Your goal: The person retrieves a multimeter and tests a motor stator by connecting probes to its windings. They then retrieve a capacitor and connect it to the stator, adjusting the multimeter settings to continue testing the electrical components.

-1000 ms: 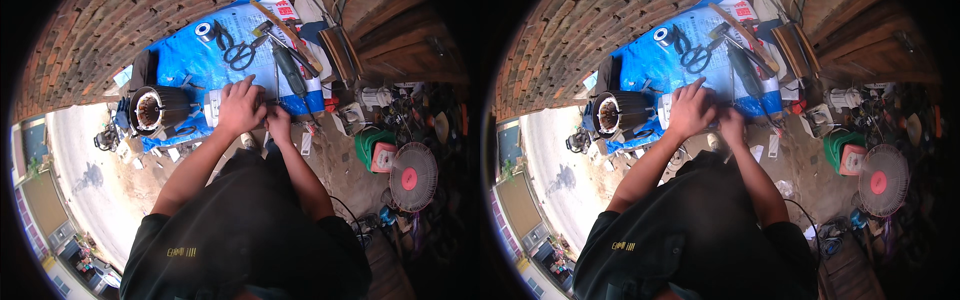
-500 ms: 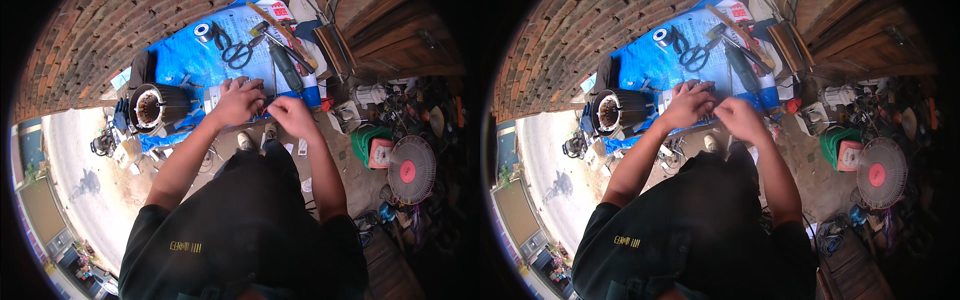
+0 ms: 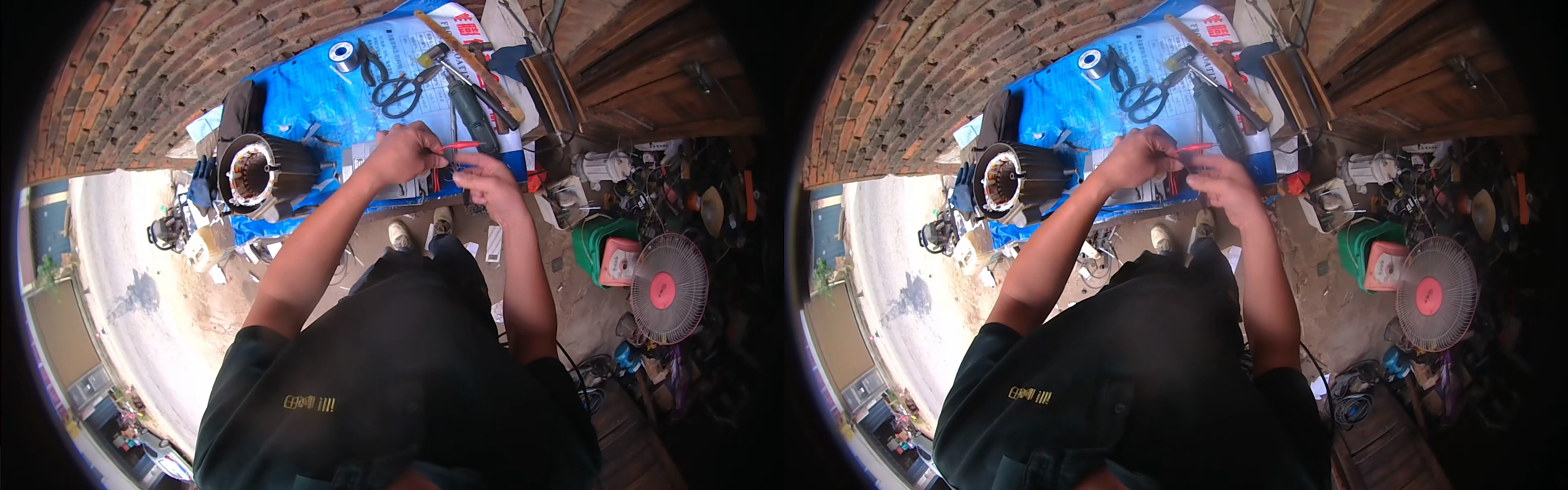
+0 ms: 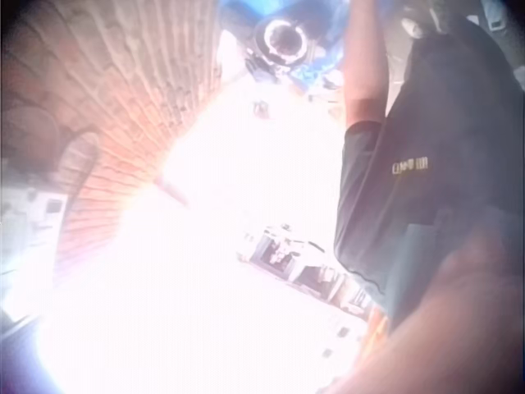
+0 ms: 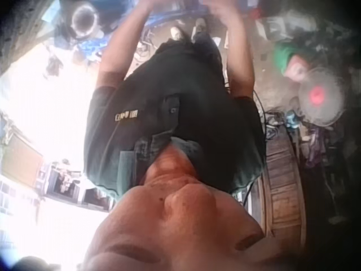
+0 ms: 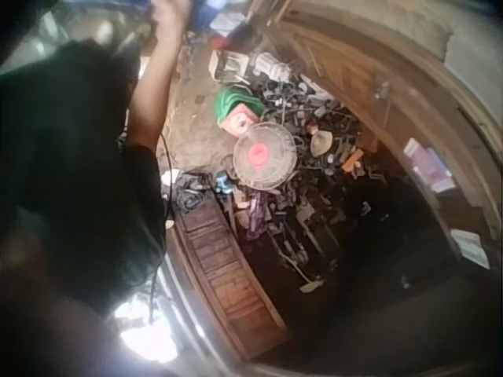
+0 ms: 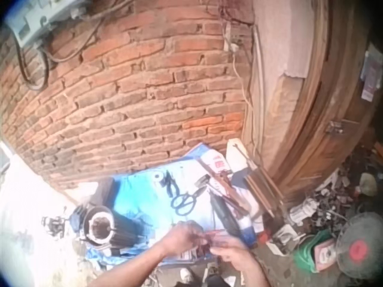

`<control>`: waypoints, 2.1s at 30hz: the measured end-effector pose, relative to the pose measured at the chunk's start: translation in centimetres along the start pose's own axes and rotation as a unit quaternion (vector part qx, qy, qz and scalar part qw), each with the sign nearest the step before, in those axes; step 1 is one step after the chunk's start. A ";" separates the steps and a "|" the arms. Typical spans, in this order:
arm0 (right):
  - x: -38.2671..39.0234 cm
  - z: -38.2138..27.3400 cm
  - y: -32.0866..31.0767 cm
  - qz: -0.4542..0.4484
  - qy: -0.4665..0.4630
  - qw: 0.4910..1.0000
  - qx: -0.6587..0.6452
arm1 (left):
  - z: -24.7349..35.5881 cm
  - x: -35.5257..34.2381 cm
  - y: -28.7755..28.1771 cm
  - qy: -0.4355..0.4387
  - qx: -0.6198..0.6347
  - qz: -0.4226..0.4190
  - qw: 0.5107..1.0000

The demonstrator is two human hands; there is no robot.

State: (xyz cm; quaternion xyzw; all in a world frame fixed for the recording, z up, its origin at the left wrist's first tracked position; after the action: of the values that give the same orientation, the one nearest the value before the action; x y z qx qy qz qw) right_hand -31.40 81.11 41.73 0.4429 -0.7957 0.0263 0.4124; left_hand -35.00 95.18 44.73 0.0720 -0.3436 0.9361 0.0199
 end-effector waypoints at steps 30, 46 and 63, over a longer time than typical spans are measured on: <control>-0.7 1.5 -1.6 0.243 -0.213 0.937 -0.133 | 0.9 -0.3 -0.8 -0.007 0.000 0.077 0.997; 0.8 2.3 1.1 0.301 -0.305 0.902 -0.057 | 0.9 -0.5 -0.8 -0.024 -0.007 0.068 0.997; -4.2 15.0 11.6 0.033 -0.006 0.908 -0.417 | -7.6 -0.3 -4.8 -0.046 -0.121 -0.111 0.985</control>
State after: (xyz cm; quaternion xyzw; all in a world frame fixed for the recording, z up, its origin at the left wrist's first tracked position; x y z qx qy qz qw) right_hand -48.18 84.93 32.77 0.2041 -0.7507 -0.2971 0.5536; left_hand -35.25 103.73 42.01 0.1493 -0.4449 0.8754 0.1163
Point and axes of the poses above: each hand's wrist, its own x-axis away from the middle knuckle, its own y-axis out of the palm, z = x × y, the point moved 10 cm from there along -x, towards the middle knuckle, and after that the axes turned 13 degrees about y, right-handed, at the moved point
